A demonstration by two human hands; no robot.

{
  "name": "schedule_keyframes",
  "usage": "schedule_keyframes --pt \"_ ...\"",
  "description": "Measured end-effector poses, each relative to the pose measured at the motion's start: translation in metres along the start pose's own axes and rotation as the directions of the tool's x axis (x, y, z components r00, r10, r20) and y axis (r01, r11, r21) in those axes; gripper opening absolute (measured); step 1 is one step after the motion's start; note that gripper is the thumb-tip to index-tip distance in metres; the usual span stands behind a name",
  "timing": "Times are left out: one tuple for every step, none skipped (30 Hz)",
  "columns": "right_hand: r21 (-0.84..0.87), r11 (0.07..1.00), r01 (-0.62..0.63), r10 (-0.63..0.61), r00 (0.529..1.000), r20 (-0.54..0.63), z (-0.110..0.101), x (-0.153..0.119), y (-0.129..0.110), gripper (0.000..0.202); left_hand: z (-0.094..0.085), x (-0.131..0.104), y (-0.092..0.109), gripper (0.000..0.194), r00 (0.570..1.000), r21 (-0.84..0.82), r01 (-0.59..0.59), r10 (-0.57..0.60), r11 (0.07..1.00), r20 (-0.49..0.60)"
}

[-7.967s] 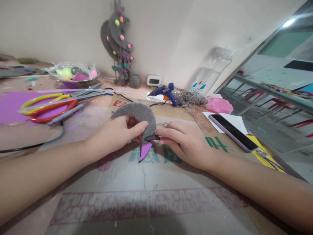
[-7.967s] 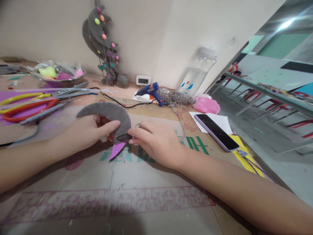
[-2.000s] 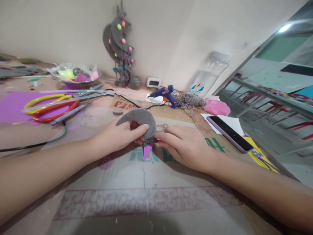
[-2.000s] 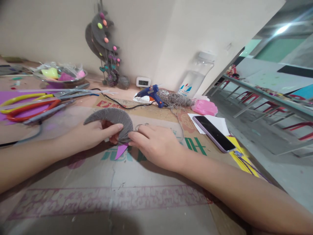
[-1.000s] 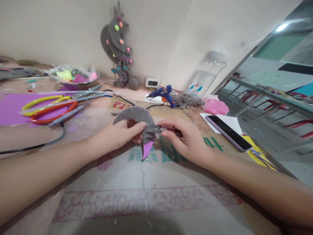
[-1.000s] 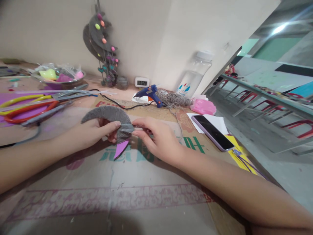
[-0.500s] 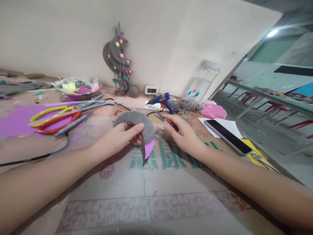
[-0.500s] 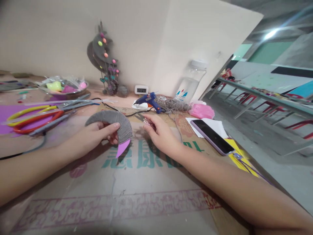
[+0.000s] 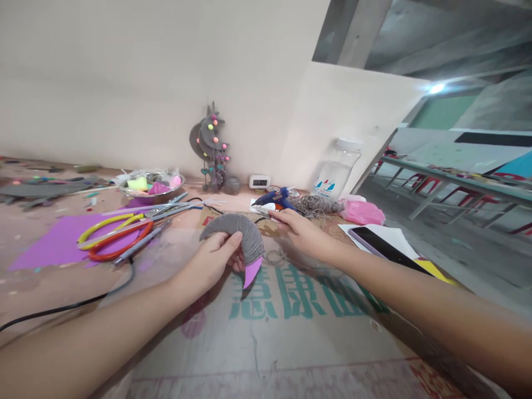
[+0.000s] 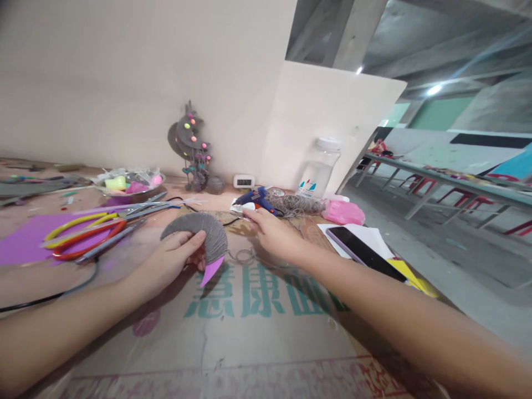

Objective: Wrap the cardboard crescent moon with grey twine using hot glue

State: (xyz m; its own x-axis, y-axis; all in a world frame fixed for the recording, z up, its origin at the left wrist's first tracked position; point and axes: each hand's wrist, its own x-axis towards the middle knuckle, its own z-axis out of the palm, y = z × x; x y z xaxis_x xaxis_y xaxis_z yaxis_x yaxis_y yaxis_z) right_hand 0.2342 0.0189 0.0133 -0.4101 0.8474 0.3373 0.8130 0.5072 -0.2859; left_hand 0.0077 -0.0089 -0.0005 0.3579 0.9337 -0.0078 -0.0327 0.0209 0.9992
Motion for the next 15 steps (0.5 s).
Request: schedule_keyframes --pt "0.017 1.000 -0.003 0.003 1.000 0.005 0.002 0.007 -0.001 0.040 0.000 0.000 0.000 0.034 1.000 0.013 -0.010 0.010 1.000 -0.027" --pt "0.035 0.999 -0.007 0.007 1.000 -0.003 0.004 0.012 -0.002 0.040 -0.001 0.000 0.000 0.034 0.998 0.033 -0.023 0.024 0.999 -0.056" --pt "0.053 0.999 -0.013 0.014 1.000 -0.023 0.005 0.017 -0.005 0.039 -0.001 0.000 0.000 0.034 0.996 0.055 -0.037 0.041 0.998 -0.083" --pt "0.074 0.997 -0.020 0.023 0.999 -0.047 0.005 0.020 -0.008 0.038 -0.002 0.000 0.000 0.034 0.993 0.076 -0.053 0.060 0.996 -0.104" --pt "0.102 0.994 -0.025 0.032 0.997 -0.070 0.004 0.021 -0.011 0.036 -0.002 0.000 -0.001 0.035 0.989 0.094 -0.069 0.080 0.993 -0.121" --pt "0.137 0.990 -0.027 0.039 0.995 -0.086 0.003 0.020 -0.015 0.033 -0.003 -0.001 -0.001 0.035 0.986 0.114 -0.083 0.098 0.990 -0.132" --pt "0.176 0.984 -0.025 0.040 0.996 -0.084 0.001 0.018 -0.019 0.031 -0.003 -0.001 -0.001 0.036 0.984 0.134 -0.094 0.113 0.986 -0.138" --pt "0.217 0.976 -0.025 0.041 0.997 -0.068 0.000 0.014 -0.024 0.030 -0.003 -0.001 0.000 0.036 0.982 0.151 -0.102 0.124 0.983 -0.141" --pt "0.253 0.967 -0.028 0.041 0.998 -0.044 -0.002 0.009 -0.029 0.030 -0.003 -0.002 0.000 0.036 0.981 0.167 -0.107 0.131 0.980 -0.141" --pt "0.279 0.960 -0.031 0.036 0.999 -0.015 -0.003 0.004 -0.033 0.029 -0.003 -0.002 0.001 0.036 0.980 0.190 -0.109 0.138 0.976 -0.142" --pt "0.300 0.954 -0.031 0.030 1.000 0.007 -0.004 -0.002 -0.037 0.029 -0.003 -0.002 0.001 0.036 0.978 0.222 -0.113 0.148 0.968 -0.147" --pt "0.318 0.948 -0.028 0.021 0.999 0.026 -0.005 -0.007 -0.041 0.028 -0.003 -0.003 0.002 0.035 0.974 0.271 -0.120 0.165 0.955 -0.152" --pt "0.342 0.939 -0.024 0.011 0.999 0.039 -0.005 -0.012 -0.044 0.028 -0.004 -0.003 0.002 0.035 0.968 0.331 -0.133 0.194 0.934 -0.160" --pt "0.369 0.929 -0.020 0.003 0.999 0.045 -0.004 -0.016 -0.047 0.028 -0.004 -0.003 0.003 0.035 0.960 0.399 -0.145 0.227 0.905 -0.166" --pt "0.397 0.918 -0.022 0.002 0.999 0.052 -0.003 -0.019 -0.050 0.027 -0.005 -0.003 0.003 0.035 0.951 0.458 -0.160 0.261 0.874 -0.167"
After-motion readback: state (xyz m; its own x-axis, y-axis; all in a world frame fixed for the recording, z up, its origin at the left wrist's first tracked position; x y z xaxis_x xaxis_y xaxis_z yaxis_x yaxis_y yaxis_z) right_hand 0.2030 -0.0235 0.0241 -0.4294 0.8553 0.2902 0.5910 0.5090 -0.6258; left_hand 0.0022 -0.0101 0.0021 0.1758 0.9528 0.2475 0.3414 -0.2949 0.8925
